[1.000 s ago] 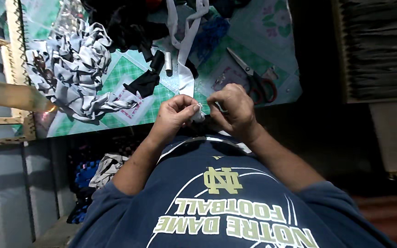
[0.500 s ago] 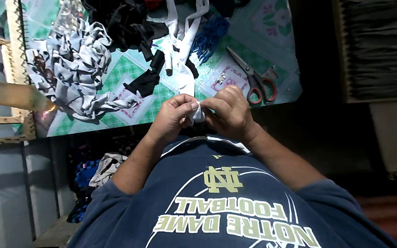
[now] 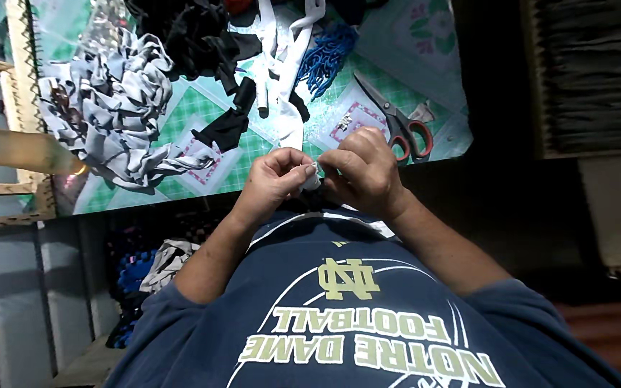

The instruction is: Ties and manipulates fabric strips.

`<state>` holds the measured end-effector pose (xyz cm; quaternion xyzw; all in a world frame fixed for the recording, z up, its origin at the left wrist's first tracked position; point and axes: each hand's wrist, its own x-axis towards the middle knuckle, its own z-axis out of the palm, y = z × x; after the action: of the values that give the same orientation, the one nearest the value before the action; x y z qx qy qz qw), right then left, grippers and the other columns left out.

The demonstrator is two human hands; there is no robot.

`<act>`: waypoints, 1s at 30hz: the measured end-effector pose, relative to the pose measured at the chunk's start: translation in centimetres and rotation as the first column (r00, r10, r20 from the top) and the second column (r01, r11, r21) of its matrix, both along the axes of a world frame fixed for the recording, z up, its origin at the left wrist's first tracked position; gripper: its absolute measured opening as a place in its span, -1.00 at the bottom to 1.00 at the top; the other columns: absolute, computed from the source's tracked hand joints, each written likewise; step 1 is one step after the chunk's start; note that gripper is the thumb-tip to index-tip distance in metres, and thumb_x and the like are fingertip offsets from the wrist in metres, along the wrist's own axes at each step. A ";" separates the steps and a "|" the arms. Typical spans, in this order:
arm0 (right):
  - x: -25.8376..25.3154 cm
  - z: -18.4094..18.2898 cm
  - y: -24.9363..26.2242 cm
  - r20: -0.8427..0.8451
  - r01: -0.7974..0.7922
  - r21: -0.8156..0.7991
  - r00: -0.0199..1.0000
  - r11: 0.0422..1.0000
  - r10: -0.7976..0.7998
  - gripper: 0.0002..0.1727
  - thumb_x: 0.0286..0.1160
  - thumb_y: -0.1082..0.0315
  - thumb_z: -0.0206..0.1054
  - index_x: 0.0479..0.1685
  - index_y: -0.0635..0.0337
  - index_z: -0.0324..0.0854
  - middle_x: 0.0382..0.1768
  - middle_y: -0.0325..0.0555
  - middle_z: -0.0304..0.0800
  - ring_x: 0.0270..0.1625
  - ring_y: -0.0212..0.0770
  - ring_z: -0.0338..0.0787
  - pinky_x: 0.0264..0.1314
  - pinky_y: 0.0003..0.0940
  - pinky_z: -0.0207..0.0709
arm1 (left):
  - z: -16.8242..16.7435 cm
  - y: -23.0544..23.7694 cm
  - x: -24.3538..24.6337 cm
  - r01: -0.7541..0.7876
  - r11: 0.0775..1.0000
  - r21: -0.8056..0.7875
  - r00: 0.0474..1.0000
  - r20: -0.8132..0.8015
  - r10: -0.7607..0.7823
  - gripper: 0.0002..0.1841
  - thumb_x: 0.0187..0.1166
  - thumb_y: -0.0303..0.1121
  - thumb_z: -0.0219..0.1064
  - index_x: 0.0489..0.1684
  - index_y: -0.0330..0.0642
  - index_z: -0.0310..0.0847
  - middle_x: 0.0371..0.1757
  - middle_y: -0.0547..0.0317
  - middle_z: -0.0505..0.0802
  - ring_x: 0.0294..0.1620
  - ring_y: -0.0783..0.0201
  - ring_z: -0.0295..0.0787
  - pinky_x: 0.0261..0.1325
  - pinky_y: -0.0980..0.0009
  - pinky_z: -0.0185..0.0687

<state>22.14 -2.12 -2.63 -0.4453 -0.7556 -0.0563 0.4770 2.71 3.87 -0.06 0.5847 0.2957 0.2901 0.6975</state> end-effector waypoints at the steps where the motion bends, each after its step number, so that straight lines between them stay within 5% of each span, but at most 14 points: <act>1: 0.0 0.0 0.0 -0.003 -0.002 0.001 1.000 1.000 0.002 -0.77 0.65 0.30 0.25 -0.15 0.26 0.76 -0.44 0.02 0.63 -0.25 0.01 0.65 0.09 -0.08 0.47 | 0.0 0.0 0.0 -0.005 1.000 0.008 1.000 -0.004 0.005 -0.94 0.56 -0.55 0.34 -0.18 -0.21 0.70 -0.40 0.33 0.82 -0.53 0.58 0.63 -0.50 0.67 0.51; 9: 1.3 0.1 0.0 -0.169 -0.033 -0.065 0.985 0.997 0.021 -0.65 0.75 0.35 -0.01 0.05 0.40 0.67 -0.32 0.07 0.66 -0.22 -0.11 0.64 -0.04 -0.27 0.53 | -0.2 0.0 -0.2 -0.044 0.996 0.078 0.998 -0.029 0.047 -0.94 0.57 -0.56 0.32 -0.18 -0.22 0.70 -0.38 0.35 0.81 -0.50 0.58 0.64 -0.47 0.67 0.54; 23: 4.3 0.9 -0.3 -0.197 0.163 -0.012 0.967 0.987 -0.162 -0.71 0.72 0.46 0.04 0.05 0.47 0.66 -0.28 0.15 0.70 -0.18 -0.14 0.68 -0.02 -0.33 0.56 | -0.3 0.1 -0.2 -0.063 0.980 0.188 0.996 -0.054 0.074 -0.93 0.55 -0.56 0.33 -0.18 -0.22 0.70 -0.38 0.38 0.80 -0.50 0.61 0.62 -0.48 0.68 0.53; 27: 4.3 1.3 -0.4 -0.285 0.124 -0.159 0.944 0.979 -0.166 -0.74 0.72 0.54 0.07 0.03 0.52 0.66 -0.14 0.15 0.77 -0.07 -0.29 0.73 0.09 -0.48 0.61 | 0.0 0.0 -0.1 -0.028 0.976 0.218 0.995 -0.085 0.047 -0.92 0.59 -0.53 0.32 -0.10 -0.28 0.71 -0.25 0.30 0.81 -0.44 0.56 0.66 -0.39 0.63 0.62; 30: 3.6 1.9 -0.8 -0.416 -0.085 -0.362 0.906 0.928 -0.080 -0.68 0.78 0.41 0.04 0.13 0.51 0.62 -0.05 0.00 0.73 -0.10 -0.53 0.66 0.01 -0.64 0.57 | 0.0 0.0 -0.1 0.012 0.940 0.340 0.988 -0.146 0.040 -0.81 0.57 -0.53 0.28 0.04 -0.36 0.68 -0.10 0.17 0.80 -0.33 0.51 0.70 -0.28 0.58 0.69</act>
<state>25.70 -2.91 -0.73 -0.5281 -0.6315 0.1864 0.5363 2.58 3.88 -0.07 0.7144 0.2972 0.2965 0.5598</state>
